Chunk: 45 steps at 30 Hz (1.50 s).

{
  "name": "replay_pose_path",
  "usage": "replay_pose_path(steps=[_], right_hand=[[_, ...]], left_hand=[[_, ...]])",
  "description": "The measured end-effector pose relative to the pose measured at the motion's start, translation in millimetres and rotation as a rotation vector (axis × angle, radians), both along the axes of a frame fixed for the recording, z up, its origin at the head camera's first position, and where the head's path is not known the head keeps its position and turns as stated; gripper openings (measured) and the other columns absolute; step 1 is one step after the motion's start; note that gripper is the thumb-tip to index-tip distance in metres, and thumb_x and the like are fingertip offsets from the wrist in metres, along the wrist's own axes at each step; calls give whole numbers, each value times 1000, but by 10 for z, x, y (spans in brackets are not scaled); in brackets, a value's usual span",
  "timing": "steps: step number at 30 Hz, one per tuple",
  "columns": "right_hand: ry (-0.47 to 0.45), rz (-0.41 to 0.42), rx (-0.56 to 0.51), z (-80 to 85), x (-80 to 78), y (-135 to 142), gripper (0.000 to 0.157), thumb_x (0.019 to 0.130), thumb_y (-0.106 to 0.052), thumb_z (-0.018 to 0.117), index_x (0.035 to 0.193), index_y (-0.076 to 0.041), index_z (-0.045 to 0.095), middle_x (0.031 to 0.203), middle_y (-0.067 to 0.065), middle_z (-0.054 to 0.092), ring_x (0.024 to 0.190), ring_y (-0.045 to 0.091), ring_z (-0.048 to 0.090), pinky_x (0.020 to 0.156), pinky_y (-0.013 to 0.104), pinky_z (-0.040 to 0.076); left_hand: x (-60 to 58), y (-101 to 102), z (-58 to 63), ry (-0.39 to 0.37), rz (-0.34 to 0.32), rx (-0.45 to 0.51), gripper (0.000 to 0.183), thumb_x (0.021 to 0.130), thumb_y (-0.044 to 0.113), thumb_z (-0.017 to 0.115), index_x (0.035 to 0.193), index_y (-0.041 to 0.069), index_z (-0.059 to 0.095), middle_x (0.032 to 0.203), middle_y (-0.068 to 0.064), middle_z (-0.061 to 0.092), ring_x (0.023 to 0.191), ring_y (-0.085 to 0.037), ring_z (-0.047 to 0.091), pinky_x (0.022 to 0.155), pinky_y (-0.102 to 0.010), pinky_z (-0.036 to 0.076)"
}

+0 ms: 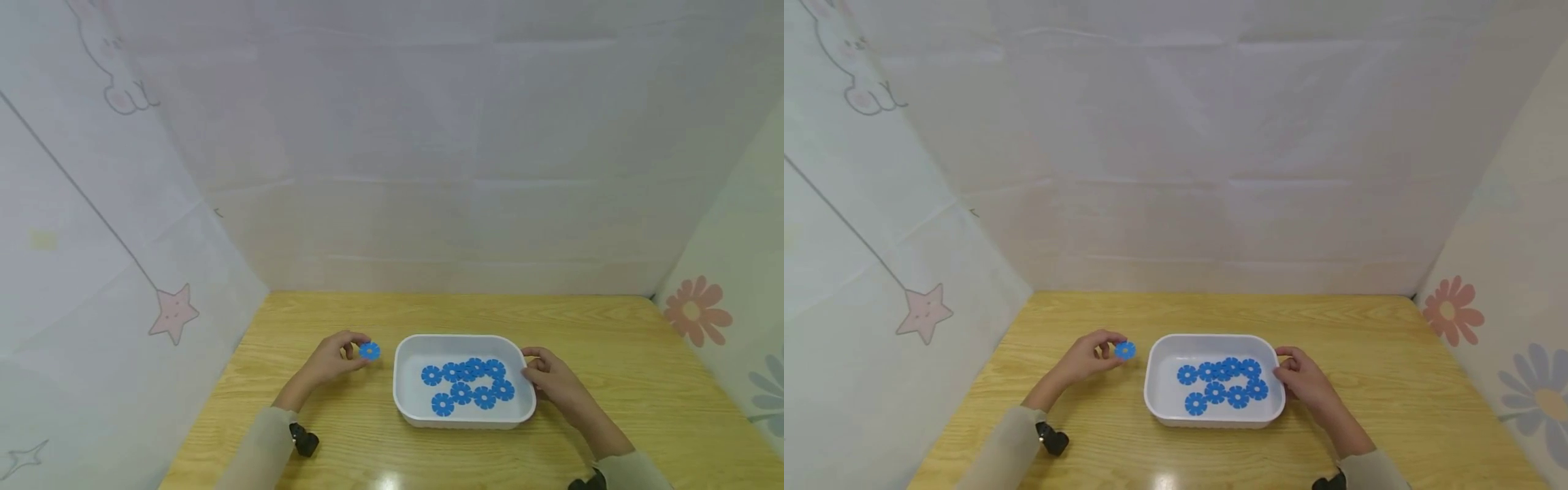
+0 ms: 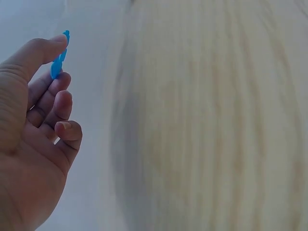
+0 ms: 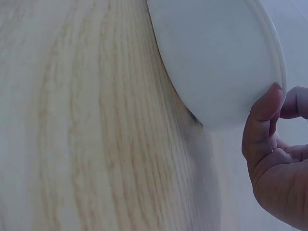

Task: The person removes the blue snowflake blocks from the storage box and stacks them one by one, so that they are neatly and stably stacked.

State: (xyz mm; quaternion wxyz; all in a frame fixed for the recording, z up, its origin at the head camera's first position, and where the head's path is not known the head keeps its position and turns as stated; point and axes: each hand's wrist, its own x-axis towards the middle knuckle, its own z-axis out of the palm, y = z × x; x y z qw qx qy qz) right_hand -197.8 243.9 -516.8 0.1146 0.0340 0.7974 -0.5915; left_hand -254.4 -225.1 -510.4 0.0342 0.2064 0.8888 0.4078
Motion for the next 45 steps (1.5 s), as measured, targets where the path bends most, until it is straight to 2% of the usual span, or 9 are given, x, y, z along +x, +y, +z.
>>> replay_pose_path(steps=[6,10,16,21,27,34,45], right_hand=[[-38,-4,-12,24,-11,11,50,100,-13,59,146,-2,42,101,15,57,85,25,59,69,33,55],[-63,18,-38,47,-15,31,52,100,-16,60,146,-2,42,105,16,62,90,25,63,74,35,57],[-122,87,-140,100,-34,90,57,100,-19,63,148,0,39,122,19,65,99,26,67,81,42,59],[-174,100,-164,129,-63,99,57,99,-17,64,148,0,40,121,19,64,96,26,67,80,44,60],[-211,77,-126,152,-89,111,58,97,-16,67,146,-1,41,111,16,64,89,24,63,77,41,60],[-240,106,-164,140,-123,161,61,96,-15,68,148,-1,39,110,14,63,89,24,62,77,40,60],[-238,116,-189,171,-118,161,61,96,-12,66,148,-1,38,111,15,63,89,25,62,75,39,60]], left_hand=[[-47,-148,-175,-43,40,-29,43,87,28,83,125,15,68,106,0,64,83,-16,55,69,-25,48],[-61,-213,-230,-77,32,-31,44,87,29,82,127,15,68,106,2,63,87,-17,55,74,-28,49],[-56,-230,-240,-118,18,-50,42,89,27,80,127,16,67,94,0,60,82,-18,52,70,-30,47],[-55,-229,-270,-123,36,-86,41,88,26,82,126,17,68,88,-3,56,77,-17,49,66,-29,44],[-79,-206,-307,-76,37,-145,40,88,21,81,126,13,69,90,-1,54,76,-15,47,65,-27,41],[-67,-177,-288,-46,42,-169,43,88,19,81,127,9,68,96,-1,56,75,-14,45,66,-27,40],[-37,-96,-218,-53,61,-198,46,88,16,80,130,6,65,108,-4,58,78,-15,46,71,-29,42]])
